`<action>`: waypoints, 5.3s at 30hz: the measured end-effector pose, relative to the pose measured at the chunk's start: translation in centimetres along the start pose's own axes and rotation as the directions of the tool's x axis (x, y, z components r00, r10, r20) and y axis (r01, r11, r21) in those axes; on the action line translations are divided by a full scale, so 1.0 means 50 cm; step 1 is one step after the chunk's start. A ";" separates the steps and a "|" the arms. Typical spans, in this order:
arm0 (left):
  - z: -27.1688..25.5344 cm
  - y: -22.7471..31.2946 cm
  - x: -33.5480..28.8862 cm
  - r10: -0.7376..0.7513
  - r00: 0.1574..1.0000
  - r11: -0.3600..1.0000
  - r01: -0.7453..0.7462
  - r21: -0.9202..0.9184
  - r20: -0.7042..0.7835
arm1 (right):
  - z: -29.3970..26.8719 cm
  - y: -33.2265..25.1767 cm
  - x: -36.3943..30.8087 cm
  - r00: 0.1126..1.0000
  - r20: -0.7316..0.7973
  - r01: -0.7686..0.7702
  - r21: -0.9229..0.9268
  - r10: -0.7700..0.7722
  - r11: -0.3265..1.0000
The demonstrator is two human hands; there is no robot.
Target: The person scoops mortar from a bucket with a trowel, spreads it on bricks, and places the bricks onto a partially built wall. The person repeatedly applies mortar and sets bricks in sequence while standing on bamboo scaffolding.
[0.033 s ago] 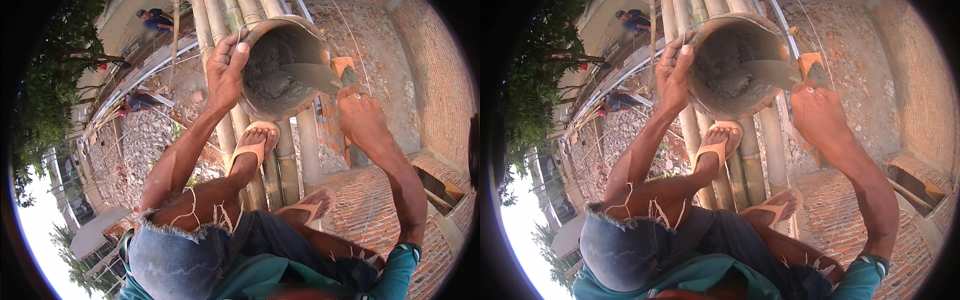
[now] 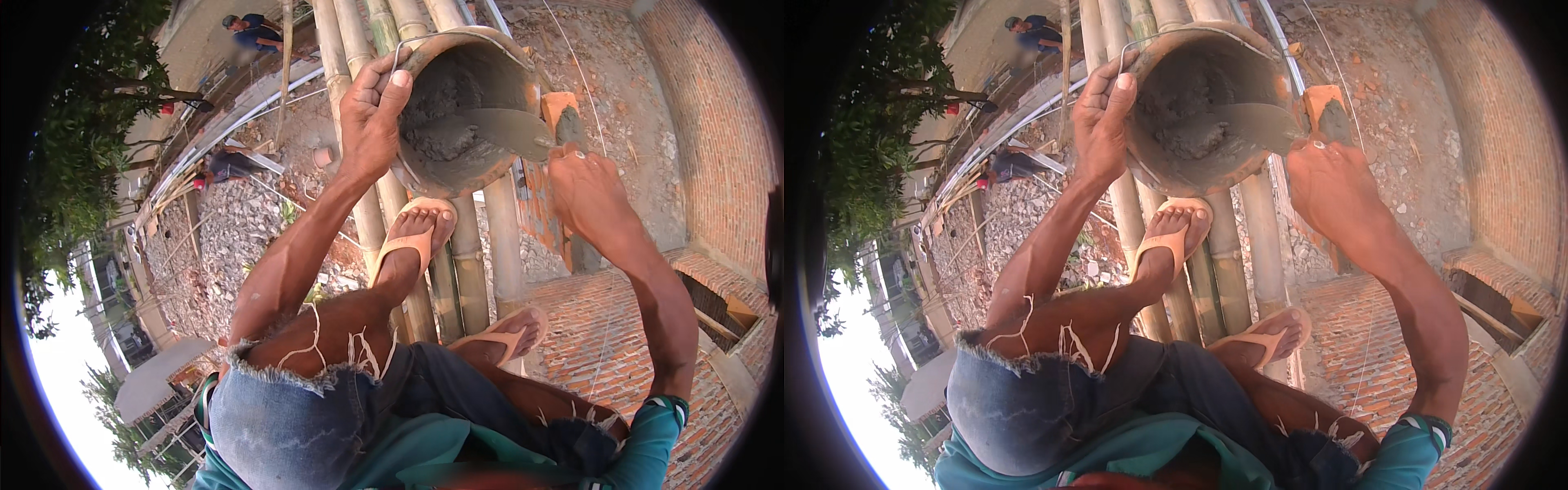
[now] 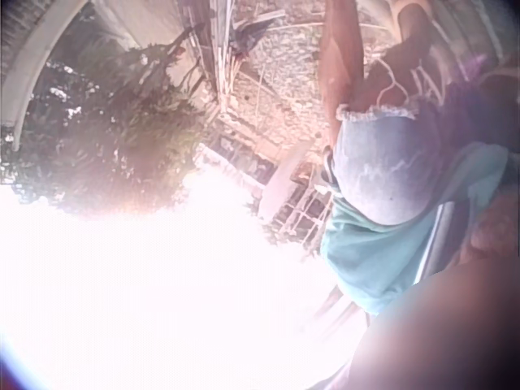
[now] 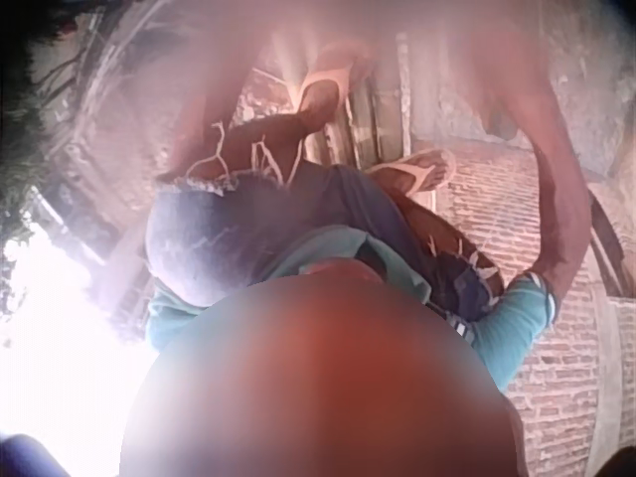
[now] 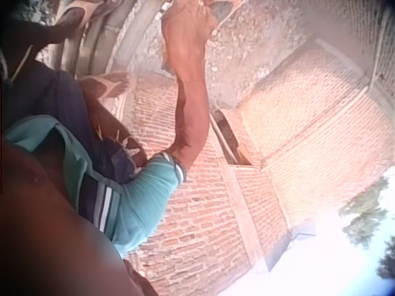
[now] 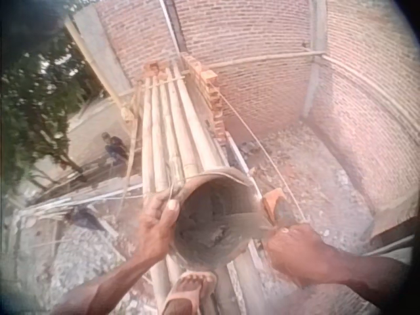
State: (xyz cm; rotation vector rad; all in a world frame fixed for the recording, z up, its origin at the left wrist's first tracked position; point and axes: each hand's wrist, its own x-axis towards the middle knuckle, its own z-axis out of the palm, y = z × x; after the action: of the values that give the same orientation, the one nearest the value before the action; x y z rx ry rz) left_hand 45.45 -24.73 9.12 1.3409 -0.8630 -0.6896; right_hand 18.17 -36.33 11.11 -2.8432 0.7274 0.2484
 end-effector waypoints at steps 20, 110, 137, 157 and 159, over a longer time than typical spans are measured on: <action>-0.043 -0.028 0.046 -0.006 0.988 0.999 -0.001 -0.041 -0.155 | 0.043 -0.025 0.024 0.995 0.094 -0.067 0.789 -0.013 0.611; 0.491 -0.425 0.140 -0.686 0.725 0.693 0.677 -0.250 0.063 | 0.100 0.325 -0.077 0.627 0.603 -0.643 0.758 0.494 -0.109; 0.419 -0.287 0.180 -0.691 0.720 0.647 0.653 -0.394 0.060 | 0.332 -0.064 -0.089 0.580 0.229 -0.620 0.747 0.782 0.242; 0.365 -0.343 0.116 -0.545 0.825 0.803 0.564 -0.190 0.147 | 0.469 -0.060 -0.256 0.550 0.109 -0.504 0.834 0.828 0.224; 0.361 -0.337 0.120 -0.557 0.817 0.798 0.577 -0.177 0.149 | 0.456 -0.071 -0.309 0.543 0.164 -0.520 0.835 0.823 0.177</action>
State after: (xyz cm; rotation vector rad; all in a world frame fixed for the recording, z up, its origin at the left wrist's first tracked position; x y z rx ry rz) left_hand 34.28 -41.38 -6.49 1.3831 -0.4211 -1.2866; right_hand 3.98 -21.00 -7.17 -1.4393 1.6661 -0.4093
